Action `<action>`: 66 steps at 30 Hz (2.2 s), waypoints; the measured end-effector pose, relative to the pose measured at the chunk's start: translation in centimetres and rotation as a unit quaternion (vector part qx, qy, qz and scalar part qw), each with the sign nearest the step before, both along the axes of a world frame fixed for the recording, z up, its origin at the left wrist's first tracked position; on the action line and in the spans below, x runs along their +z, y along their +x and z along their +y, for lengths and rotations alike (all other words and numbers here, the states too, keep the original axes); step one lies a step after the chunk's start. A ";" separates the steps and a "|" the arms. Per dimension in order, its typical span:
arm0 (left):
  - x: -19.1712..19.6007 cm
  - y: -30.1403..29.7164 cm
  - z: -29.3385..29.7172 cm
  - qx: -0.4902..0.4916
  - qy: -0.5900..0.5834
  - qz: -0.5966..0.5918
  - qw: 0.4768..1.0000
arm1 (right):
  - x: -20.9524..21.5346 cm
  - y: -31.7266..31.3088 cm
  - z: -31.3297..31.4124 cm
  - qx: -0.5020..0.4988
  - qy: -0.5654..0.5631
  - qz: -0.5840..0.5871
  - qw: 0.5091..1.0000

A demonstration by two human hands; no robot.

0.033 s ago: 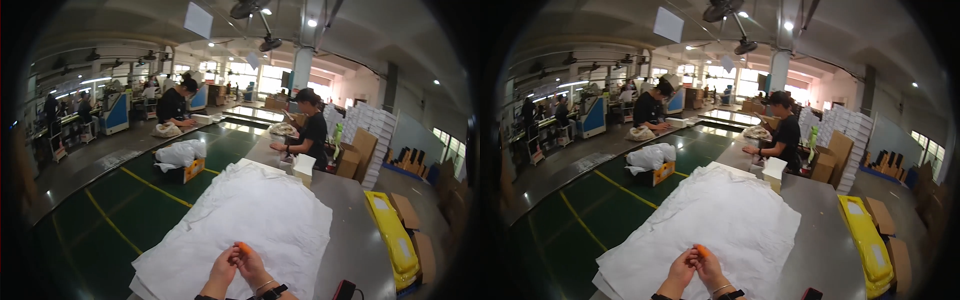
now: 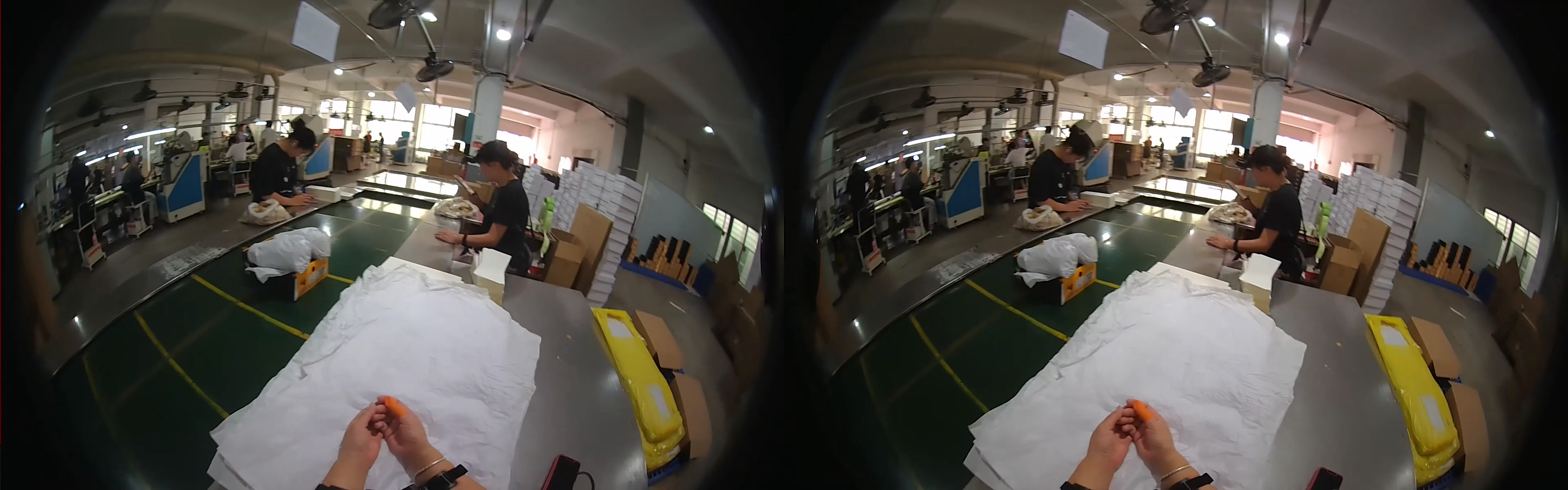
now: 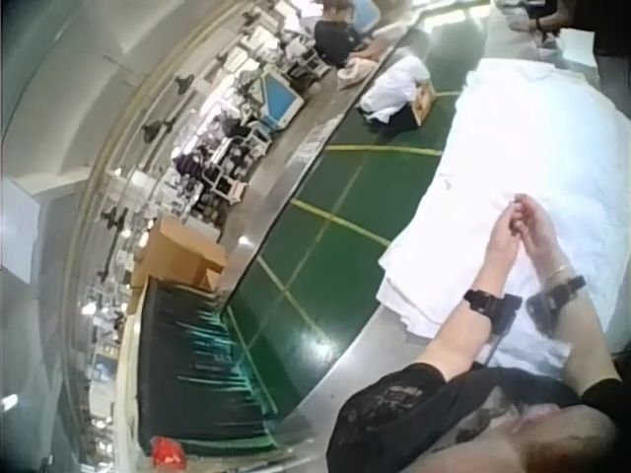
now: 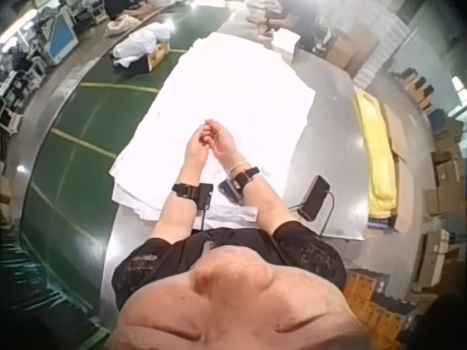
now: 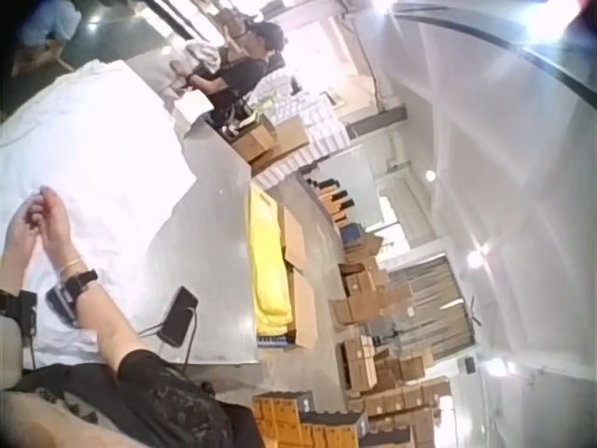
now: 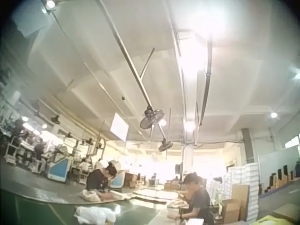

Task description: The recorder is wrapping shoes in white protective paper and placing them into shoe boxes at a factory conveyor belt.

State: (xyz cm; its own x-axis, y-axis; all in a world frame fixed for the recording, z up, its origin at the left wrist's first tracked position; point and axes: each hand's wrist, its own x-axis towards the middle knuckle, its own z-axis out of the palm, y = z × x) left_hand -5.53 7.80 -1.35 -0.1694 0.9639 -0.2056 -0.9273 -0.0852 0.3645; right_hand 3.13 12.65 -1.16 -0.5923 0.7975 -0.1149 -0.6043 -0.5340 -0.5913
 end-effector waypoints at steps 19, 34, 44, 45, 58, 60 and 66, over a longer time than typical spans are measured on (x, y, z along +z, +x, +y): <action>-5.3 -1.4 0.9 0.018 -0.065 0.200 0.978 | 2.1 0.2 -1.5 0.006 0.012 -0.092 0.996; -0.6 1.5 1.2 0.088 -0.088 0.530 0.839 | -0.6 -1.4 -1.9 -0.134 0.105 -0.178 0.969; 0.5 2.3 0.4 0.049 -0.112 0.441 0.889 | 1.2 -1.3 -2.9 -0.141 0.038 -0.195 0.970; 0.4 2.3 0.2 0.049 -0.113 0.440 0.889 | 1.3 -1.3 -3.2 -0.140 0.038 -0.195 0.970; 4.6 2.2 1.9 0.084 -0.043 0.444 0.891 | 2.7 -0.1 -0.8 -0.063 0.093 -0.205 0.972; 4.3 2.8 3.5 0.058 -0.046 0.387 0.919 | 2.8 0.4 0.0 -0.037 0.039 -0.115 0.992; 3.2 2.8 2.8 0.043 -0.050 0.353 0.933 | 2.7 0.0 -0.6 -0.067 0.030 -0.120 0.990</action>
